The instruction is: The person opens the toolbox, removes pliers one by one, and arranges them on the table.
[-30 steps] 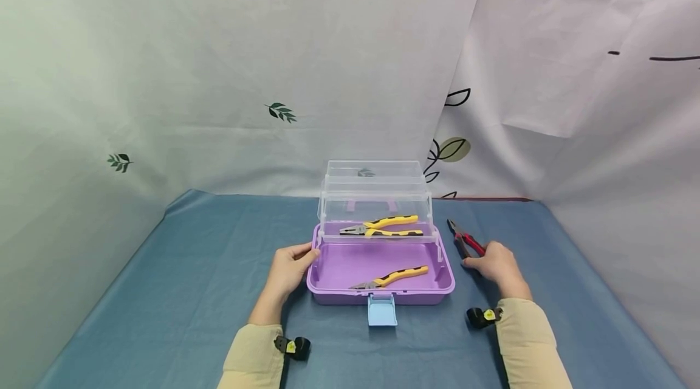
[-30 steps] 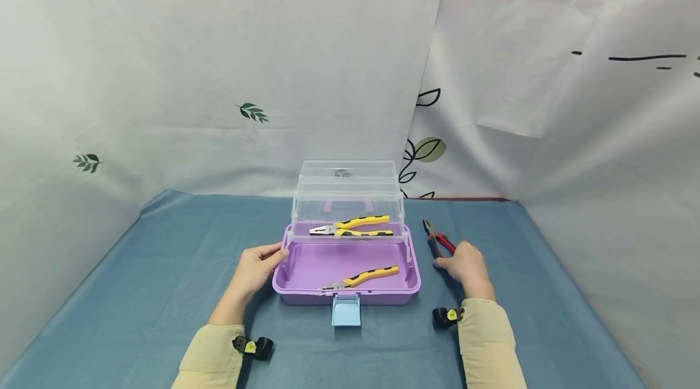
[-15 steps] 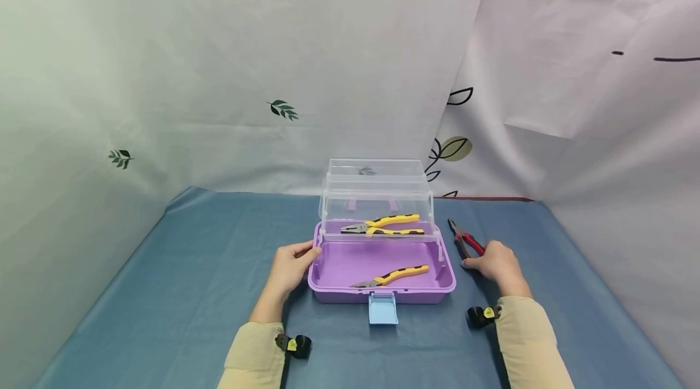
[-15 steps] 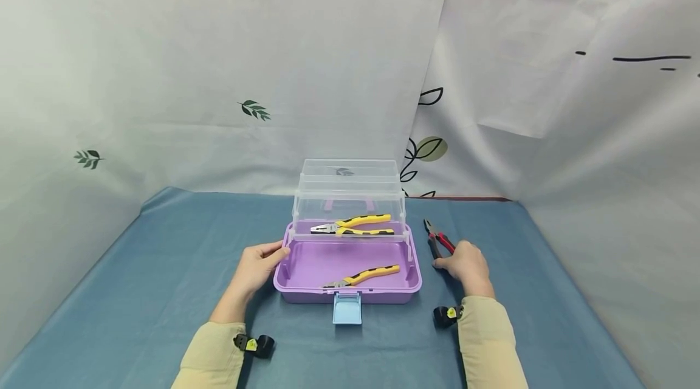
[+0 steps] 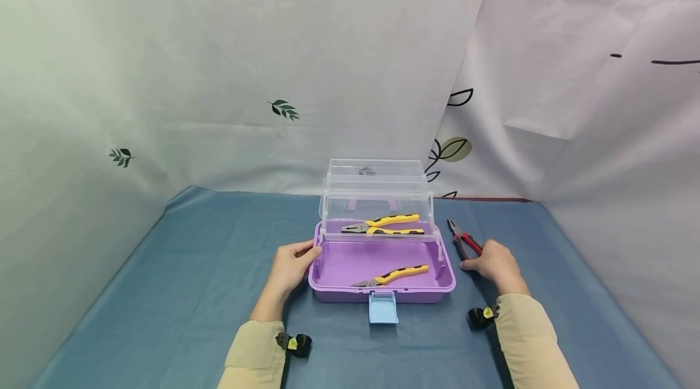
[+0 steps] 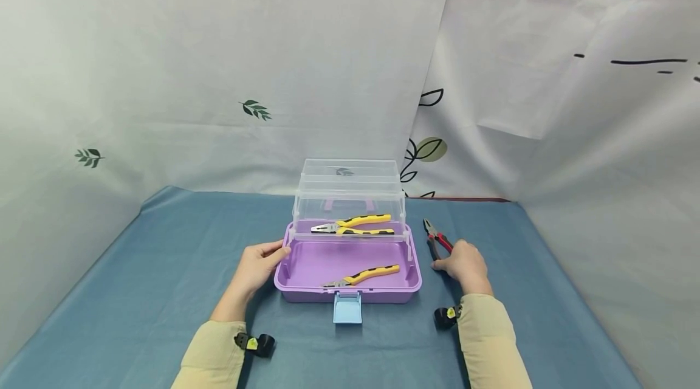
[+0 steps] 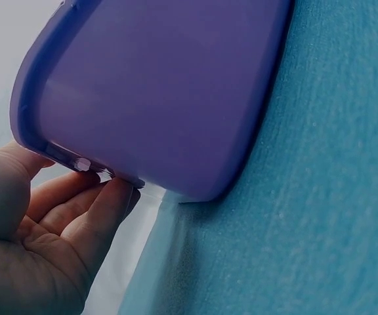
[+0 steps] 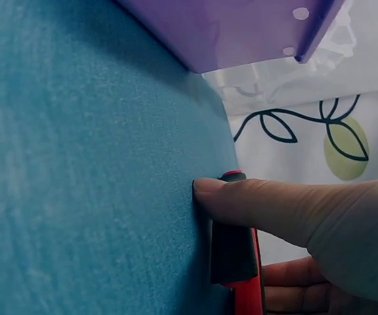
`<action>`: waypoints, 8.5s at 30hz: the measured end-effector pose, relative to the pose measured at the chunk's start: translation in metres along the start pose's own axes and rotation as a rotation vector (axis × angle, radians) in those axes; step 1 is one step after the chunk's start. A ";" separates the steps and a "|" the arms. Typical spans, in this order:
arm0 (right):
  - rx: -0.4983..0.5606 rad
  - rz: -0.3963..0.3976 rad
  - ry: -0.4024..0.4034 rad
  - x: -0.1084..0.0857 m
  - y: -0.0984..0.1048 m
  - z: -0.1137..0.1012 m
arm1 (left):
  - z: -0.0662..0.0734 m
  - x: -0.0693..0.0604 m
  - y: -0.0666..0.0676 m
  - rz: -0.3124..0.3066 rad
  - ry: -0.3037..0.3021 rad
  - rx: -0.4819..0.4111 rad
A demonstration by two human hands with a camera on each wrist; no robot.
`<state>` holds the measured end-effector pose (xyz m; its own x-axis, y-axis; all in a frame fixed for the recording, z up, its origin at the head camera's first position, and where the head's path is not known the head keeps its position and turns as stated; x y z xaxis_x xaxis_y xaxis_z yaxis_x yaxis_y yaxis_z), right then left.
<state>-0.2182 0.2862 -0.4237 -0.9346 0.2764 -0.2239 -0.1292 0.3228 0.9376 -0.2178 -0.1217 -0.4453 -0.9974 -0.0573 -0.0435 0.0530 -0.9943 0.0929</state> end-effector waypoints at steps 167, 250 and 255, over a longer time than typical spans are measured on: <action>-0.111 0.029 0.734 -0.004 0.035 -0.120 | -0.001 -0.001 0.001 -0.027 0.036 -0.088; 0.105 -0.089 0.732 -0.010 0.021 -0.117 | 0.000 0.000 0.002 -0.021 0.029 -0.115; 0.130 -0.082 0.710 -0.010 0.017 -0.115 | 0.001 -0.001 0.002 -0.022 0.032 -0.110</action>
<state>-0.2494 0.1850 -0.3746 -0.9191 -0.3933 -0.0248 -0.2093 0.4340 0.8763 -0.2171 -0.1231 -0.4445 -0.9964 -0.0364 -0.0766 0.0379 -0.9991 -0.0185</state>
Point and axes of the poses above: each hand's wrist, its own x-axis towards the middle knuckle, its own y-axis out of the back of the hand, z = x × y, the point moved 1 cm from there along x, towards the middle knuckle, and after that the axes turned 7 degrees about -x, right-handed, at the moved point
